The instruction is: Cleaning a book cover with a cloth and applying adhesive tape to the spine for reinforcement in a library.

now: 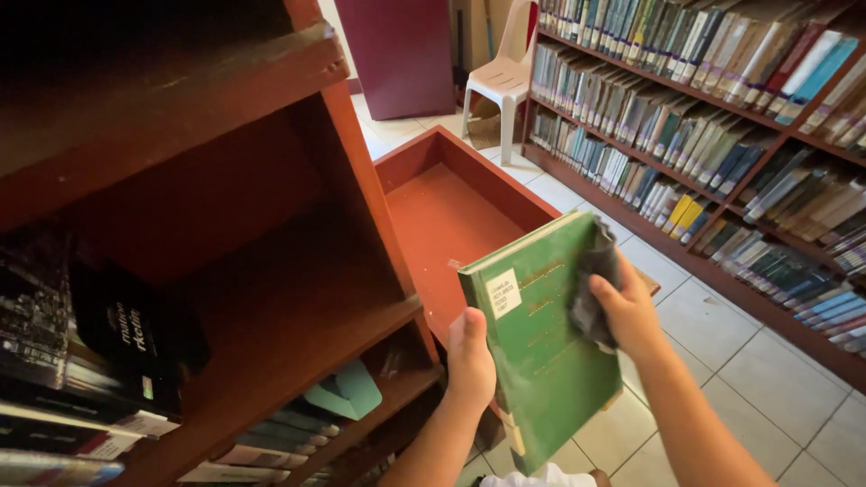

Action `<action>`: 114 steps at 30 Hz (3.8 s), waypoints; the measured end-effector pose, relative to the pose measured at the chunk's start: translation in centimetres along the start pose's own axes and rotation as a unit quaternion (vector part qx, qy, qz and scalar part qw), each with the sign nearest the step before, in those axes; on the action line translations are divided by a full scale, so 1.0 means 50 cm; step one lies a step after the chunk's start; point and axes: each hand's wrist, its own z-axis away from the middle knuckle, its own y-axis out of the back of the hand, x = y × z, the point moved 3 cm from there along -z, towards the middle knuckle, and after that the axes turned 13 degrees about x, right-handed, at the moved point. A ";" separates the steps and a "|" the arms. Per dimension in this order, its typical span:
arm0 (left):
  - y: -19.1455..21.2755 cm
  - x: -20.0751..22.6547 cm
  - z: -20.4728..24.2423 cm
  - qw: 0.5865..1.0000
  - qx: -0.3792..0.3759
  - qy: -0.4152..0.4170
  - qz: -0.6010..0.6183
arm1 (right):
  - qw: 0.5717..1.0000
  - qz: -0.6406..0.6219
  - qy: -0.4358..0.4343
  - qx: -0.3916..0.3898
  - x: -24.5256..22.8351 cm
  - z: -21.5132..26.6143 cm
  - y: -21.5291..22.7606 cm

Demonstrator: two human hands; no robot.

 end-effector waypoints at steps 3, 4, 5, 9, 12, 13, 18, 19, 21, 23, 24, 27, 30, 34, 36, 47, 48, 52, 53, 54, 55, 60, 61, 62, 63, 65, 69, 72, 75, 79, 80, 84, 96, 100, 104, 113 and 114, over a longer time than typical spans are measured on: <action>-0.003 0.047 -0.006 0.994 -0.020 0.049 0.092 | 0.984 -0.161 -0.038 -0.062 0.104 -0.036 0.024; 0.005 0.036 -0.009 0.989 0.013 0.107 0.099 | 0.974 -0.204 -0.046 -0.089 0.103 -0.022 0.031; 0.011 0.024 -0.011 0.979 0.047 0.165 0.106 | 0.961 -0.246 -0.054 -0.116 0.100 -0.008 0.039; 0.026 0.044 -0.031 0.973 0.061 0.173 0.139 | 0.963 -0.237 -0.062 -0.109 0.270 0.018 0.076; 0.026 0.028 -0.046 0.974 0.011 0.125 0.189 | 0.968 -0.223 -0.057 -0.103 0.347 0.065 0.096; 0.020 0.026 -0.042 0.988 -0.010 0.106 0.111 | 0.972 -0.227 -0.046 -0.049 0.371 0.075 0.102; -0.027 0.100 -0.028 0.975 -0.187 0.044 0.114 | 0.980 -0.151 -0.014 0.127 0.297 0.059 0.131; -0.027 0.098 -0.031 0.976 -0.108 0.135 0.131 | 0.982 -0.152 -0.002 0.116 0.244 0.059 0.128; -0.037 0.102 -0.035 0.963 -0.030 0.226 0.144 | 0.982 -0.153 0.010 0.109 0.169 0.037 0.136; -0.038 0.105 -0.043 0.933 0.120 0.274 0.199 | 0.980 -0.194 0.037 0.017 0.121 0.000 0.144; -0.042 0.103 -0.053 0.933 0.118 0.277 0.197 | 0.980 -0.194 0.034 0.020 0.121 -0.009 0.157; -0.047 0.143 -0.078 0.896 0.208 0.299 0.256 | 0.913 -0.393 -0.034 -0.109 0.181 -0.062 0.174; -0.056 0.238 -0.078 0.888 0.250 0.324 0.211 | 0.874 -0.465 -0.019 -0.138 0.215 -0.090 0.153; -0.091 0.203 -0.058 0.823 0.252 0.378 0.342 | 0.832 -0.550 -0.066 0.010 -0.042 0.080 0.079; -0.106 0.203 -0.048 0.805 0.212 0.372 0.412 | 0.831 -0.542 -0.110 0.059 -0.060 0.107 0.057; -0.127 0.125 -0.091 0.764 0.202 0.451 0.415 | 0.799 -0.580 0.051 -0.149 0.186 0.198 -0.018; -0.131 0.113 -0.089 0.765 0.202 0.451 0.414 | 0.799 -0.581 0.051 -0.148 0.204 0.184 -0.007; -0.141 0.103 -0.068 0.776 0.150 0.478 0.383 | 0.810 -0.580 0.048 -0.067 0.196 0.118 0.053; -0.141 0.110 -0.059 0.772 0.140 0.492 0.376 | 0.824 -0.564 0.048 -0.026 0.173 0.099 0.071; -0.140 0.109 -0.057 0.773 0.138 0.492 0.376 | 0.824 -0.564 0.049 -0.025 0.145 0.080 0.093; -0.138 0.110 -0.055 0.773 0.131 0.488 0.385 | 0.840 -0.539 0.046 0.036 0.122 0.059 0.117; -0.105 0.179 -0.047 0.776 0.171 0.478 0.374 | 0.867 -0.448 0.035 0.216 -0.018 -0.031 0.220; -0.083 0.146 -0.062 0.820 0.203 0.433 0.315 | 0.868 -0.414 0.031 0.273 -0.044 -0.032 0.232; -0.060 0.115 -0.077 0.856 0.234 0.384 0.253 | 0.865 -0.377 0.027 0.329 -0.071 -0.032 0.244; -0.050 0.033 -0.084 0.857 0.235 0.382 0.256 | 0.865 -0.379 0.029 0.327 -0.121 -0.009 0.272; -0.026 -0.096 -0.114 0.967 0.143 0.054 0.205 | 0.811 -0.576 0.064 0.078 -0.234 0.033 0.306; -0.070 0.083 -0.024 0.962 -0.023 -0.263 -0.074 | 0.837 -0.426 0.332 0.085 -0.162 0.029 0.239; -0.097 0.080 -0.016 0.921 -0.081 -0.381 -0.031 | 0.851 -0.169 0.497 -0.001 -0.161 0.075 0.086; -0.077 0.038 -0.009 0.922 0.016 -0.383 -0.059 | 0.716 -0.033 0.691 0.090 -0.209 0.096 0.015; -0.055 0.046 0.009 0.961 -0.048 -0.263 -0.065 | 0.673 -0.004 0.739 0.019 -0.230 0.036 0.046; -0.048 0.040 0.013 0.963 -0.046 -0.258 -0.067 | 0.685 0.008 0.728 0.038 -0.208 0.008 0.053; -0.031 0.041 0.016 0.966 -0.082 -0.244 0.007 | 0.754 -0.041 0.652 0.062 -0.199 -0.031 0.085; 0.036 0.032 -0.035 0.982 -0.055 -0.170 0.064 | 0.905 -0.390 0.168 -0.004 0.147 0.025 0.053; 0.031 0.028 -0.071 0.973 -0.148 -0.055 0.170 | 0.902 -0.340 0.263 -0.033 0.059 0.056 0.091; 0.025 0.052 -0.073 0.971 -0.160 -0.004 0.180 | 0.900 -0.339 0.273 -0.023 -0.030 0.064 0.099; 0.037 -0.034 -0.098 0.928 0.061 0.092 0.356 | 0.928 -0.259 0.238 -0.119 -0.015 0.062 0.123; 0.041 -0.015 -0.095 0.928 0.061 0.094 0.356 | 0.929 -0.258 0.237 -0.118 0.037 0.063 0.130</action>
